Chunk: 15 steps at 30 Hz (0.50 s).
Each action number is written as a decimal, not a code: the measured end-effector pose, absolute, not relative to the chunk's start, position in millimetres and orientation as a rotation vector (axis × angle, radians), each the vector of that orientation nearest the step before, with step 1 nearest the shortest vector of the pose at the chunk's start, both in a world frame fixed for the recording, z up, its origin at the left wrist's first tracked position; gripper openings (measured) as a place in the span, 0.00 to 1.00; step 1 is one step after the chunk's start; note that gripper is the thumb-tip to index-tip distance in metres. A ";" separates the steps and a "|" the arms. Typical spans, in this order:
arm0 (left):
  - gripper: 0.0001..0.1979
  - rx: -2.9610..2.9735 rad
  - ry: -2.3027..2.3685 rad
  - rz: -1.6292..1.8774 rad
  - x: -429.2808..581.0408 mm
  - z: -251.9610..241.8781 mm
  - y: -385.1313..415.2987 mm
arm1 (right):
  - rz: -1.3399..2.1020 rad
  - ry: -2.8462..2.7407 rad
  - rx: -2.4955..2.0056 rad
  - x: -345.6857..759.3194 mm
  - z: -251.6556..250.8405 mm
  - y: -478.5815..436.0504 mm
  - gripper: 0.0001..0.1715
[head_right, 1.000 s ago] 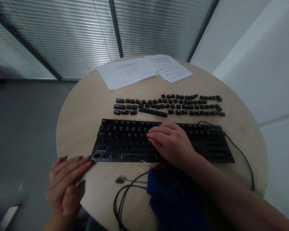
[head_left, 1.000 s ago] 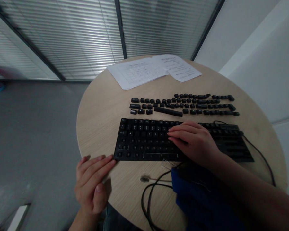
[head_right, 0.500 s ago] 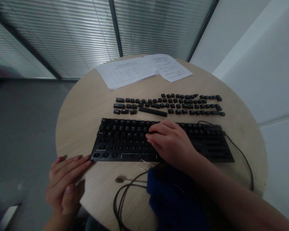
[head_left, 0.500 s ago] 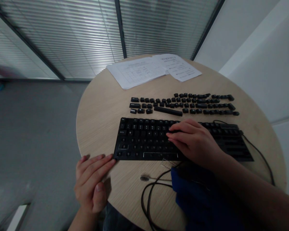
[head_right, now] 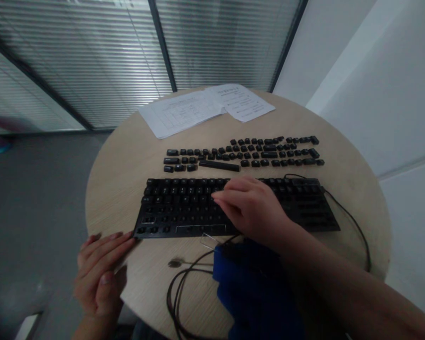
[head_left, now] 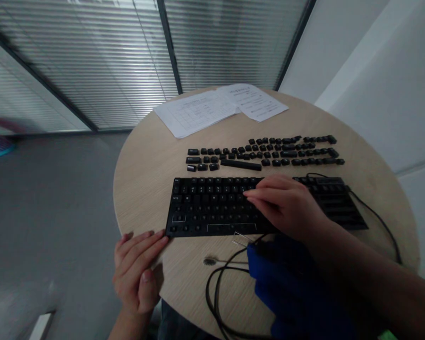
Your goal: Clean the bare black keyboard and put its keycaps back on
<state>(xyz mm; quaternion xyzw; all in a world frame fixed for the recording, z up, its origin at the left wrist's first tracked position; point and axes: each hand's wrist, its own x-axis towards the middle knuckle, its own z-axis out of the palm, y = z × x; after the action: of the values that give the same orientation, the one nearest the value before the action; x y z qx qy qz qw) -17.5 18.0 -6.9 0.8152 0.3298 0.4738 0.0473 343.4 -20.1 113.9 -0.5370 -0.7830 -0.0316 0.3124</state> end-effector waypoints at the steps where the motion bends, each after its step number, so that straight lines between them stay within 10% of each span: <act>1: 0.24 2.493 1.006 1.442 -18.0 -6.7 18.1 | -0.136 -1.974 -1.417 347.8 120.1 -22.7 0.10; 15: 0.24 2.519 0.991 1.420 -16.7 -0.2 17.0 | -0.390 -1.716 -1.579 391.9 126.7 -23.1 0.06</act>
<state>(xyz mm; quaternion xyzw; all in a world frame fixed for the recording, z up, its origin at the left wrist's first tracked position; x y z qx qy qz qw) -16.7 17.0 -0.2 0.8234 0.3239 0.4640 0.0425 391.9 -23.1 126.7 -0.6179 -0.6717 -0.1526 0.3790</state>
